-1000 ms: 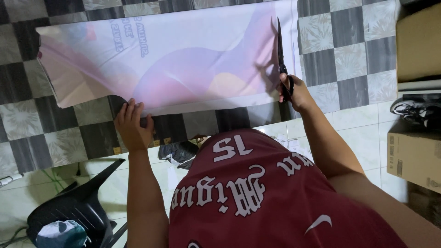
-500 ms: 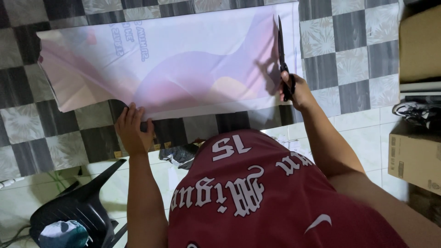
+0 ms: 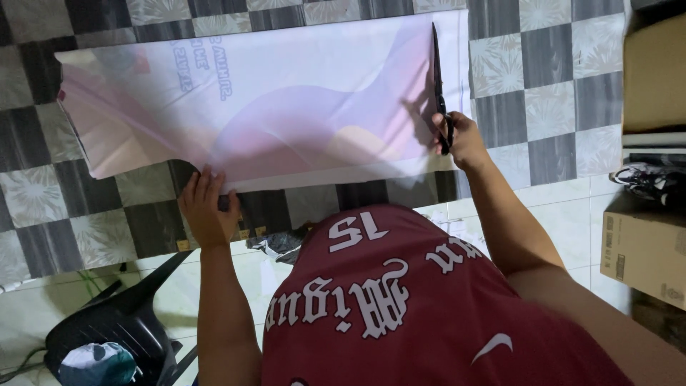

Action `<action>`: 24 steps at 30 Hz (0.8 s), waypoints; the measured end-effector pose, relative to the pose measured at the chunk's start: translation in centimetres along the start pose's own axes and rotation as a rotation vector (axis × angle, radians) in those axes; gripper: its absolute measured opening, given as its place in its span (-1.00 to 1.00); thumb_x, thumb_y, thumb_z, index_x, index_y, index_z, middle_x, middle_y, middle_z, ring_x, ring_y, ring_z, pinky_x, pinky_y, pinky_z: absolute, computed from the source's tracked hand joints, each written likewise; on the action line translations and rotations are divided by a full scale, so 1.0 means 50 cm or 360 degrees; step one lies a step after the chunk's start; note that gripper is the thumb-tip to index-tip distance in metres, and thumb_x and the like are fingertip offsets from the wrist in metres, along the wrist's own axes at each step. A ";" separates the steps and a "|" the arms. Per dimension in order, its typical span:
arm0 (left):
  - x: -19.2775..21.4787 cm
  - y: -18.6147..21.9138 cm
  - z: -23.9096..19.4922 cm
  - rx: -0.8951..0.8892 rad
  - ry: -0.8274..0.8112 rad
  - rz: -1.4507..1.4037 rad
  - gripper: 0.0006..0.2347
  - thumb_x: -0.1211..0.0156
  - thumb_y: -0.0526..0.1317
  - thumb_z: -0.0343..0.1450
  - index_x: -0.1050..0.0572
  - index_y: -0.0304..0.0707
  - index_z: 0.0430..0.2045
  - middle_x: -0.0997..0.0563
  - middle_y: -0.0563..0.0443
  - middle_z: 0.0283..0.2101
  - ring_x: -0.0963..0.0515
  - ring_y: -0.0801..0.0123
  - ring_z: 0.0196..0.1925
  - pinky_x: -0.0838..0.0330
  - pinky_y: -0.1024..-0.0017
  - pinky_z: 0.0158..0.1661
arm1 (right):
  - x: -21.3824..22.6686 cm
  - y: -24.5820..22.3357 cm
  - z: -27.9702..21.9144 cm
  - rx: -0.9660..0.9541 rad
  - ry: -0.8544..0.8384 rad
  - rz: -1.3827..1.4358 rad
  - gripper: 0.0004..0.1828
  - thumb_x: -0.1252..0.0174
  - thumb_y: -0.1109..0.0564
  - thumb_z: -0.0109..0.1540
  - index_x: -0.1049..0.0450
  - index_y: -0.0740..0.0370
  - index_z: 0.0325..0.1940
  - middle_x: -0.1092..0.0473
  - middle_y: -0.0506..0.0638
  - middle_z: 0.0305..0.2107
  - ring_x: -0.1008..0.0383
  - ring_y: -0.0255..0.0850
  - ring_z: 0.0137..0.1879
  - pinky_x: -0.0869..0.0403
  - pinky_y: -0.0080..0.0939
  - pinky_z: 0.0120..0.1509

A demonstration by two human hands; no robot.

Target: Cutting out garment patterns from printed fabric using scissors and folding the pieces.

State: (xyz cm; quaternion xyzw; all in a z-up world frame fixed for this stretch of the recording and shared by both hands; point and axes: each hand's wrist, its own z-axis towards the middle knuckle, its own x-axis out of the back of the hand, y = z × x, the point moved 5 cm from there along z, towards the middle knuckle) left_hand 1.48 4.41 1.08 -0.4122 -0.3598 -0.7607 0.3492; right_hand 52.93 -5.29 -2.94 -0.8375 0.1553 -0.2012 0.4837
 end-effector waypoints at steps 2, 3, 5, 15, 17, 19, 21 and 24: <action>0.000 0.000 0.001 0.0005 -0.0021 0.0020 -0.67 -0.30 -0.20 0.26 -0.52 -0.11 -0.08 -0.50 -0.06 0.11 -0.40 0.02 0.16 -0.20 0.09 0.04 | -0.007 -0.015 -0.008 -0.0034 -0.0113 -0.0077 -0.42 -0.25 -0.29 0.24 -0.33 0.32 -0.32 -0.33 0.17 -0.63 -0.44 -0.16 -0.61 -0.43 -0.34 -0.55; 0.000 0.002 0.002 0.0005 -0.0020 0.0020 -0.67 -0.30 -0.20 0.26 -0.52 -0.11 -0.08 -0.50 -0.06 0.11 -0.40 0.02 0.16 -0.20 0.09 0.04 | -0.015 -0.028 -0.013 -0.0033 -0.0113 -0.0078 -0.42 -0.25 -0.29 0.24 -0.33 0.32 -0.32 -0.33 0.17 -0.63 -0.44 -0.16 -0.61 -0.43 -0.34 -0.55; 0.000 0.002 0.002 0.0061 -0.0058 -0.0018 -0.69 -0.29 -0.21 0.29 -0.51 -0.12 -0.08 -0.49 -0.07 0.12 -0.38 0.01 0.17 -0.17 0.07 0.06 | -0.024 -0.051 -0.025 -0.0072 0.0001 0.0081 -0.40 -0.24 -0.32 0.21 -0.33 0.31 -0.34 -0.32 0.14 -0.67 -0.41 -0.17 -0.64 -0.39 -0.34 -0.59; 0.007 0.006 0.005 -0.0002 0.0023 -0.0005 -0.68 -0.31 -0.22 0.27 -0.52 -0.11 -0.09 -0.50 -0.06 0.10 -0.39 0.04 0.16 -0.20 0.09 0.06 | -0.031 -0.077 0.020 -0.0050 -0.0026 0.0160 -0.43 -0.18 -0.29 0.25 -0.32 0.32 -0.33 -0.31 0.15 -0.66 -0.41 -0.16 -0.64 -0.44 -0.31 -0.58; 0.009 0.007 0.005 -0.0018 0.0031 -0.0014 -0.71 -0.29 -0.20 0.29 -0.53 -0.12 -0.11 -0.51 -0.06 0.09 -0.40 0.04 0.16 -0.21 0.10 0.04 | -0.030 -0.074 0.024 -0.0032 -0.0023 0.0148 -0.40 -0.19 -0.31 0.25 -0.32 0.32 -0.34 -0.30 0.15 -0.66 -0.41 -0.17 -0.64 -0.43 -0.31 -0.58; 0.008 0.007 0.005 -0.0006 0.0028 -0.0019 -0.71 -0.28 -0.20 0.29 -0.53 -0.11 -0.10 -0.50 -0.06 0.10 -0.40 0.05 0.16 -0.19 0.12 0.05 | -0.029 -0.074 0.026 -0.0014 -0.0021 0.0132 -0.39 -0.20 -0.33 0.24 -0.33 0.31 -0.35 -0.30 0.15 -0.66 -0.41 -0.17 -0.64 -0.43 -0.31 -0.58; 0.005 0.007 0.004 0.0004 0.0024 -0.0026 -0.71 -0.27 -0.21 0.30 -0.53 -0.10 -0.10 -0.50 -0.06 0.10 -0.40 0.06 0.17 -0.17 0.13 0.07 | -0.028 -0.073 0.029 0.0005 -0.0016 0.0116 -0.38 -0.22 -0.35 0.23 -0.34 0.30 -0.36 -0.30 0.15 -0.66 -0.41 -0.16 -0.63 -0.43 -0.31 -0.58; 0.005 0.006 0.000 0.0016 0.0037 -0.0007 -0.68 -0.31 -0.23 0.27 -0.52 -0.10 -0.10 -0.50 -0.05 0.11 -0.38 0.05 0.19 -0.14 0.11 0.09 | -0.025 -0.039 0.051 0.0016 -0.0028 0.0109 -0.39 -0.26 -0.32 0.22 -0.34 0.31 -0.36 -0.31 0.14 -0.67 -0.41 -0.19 -0.65 -0.42 -0.33 -0.59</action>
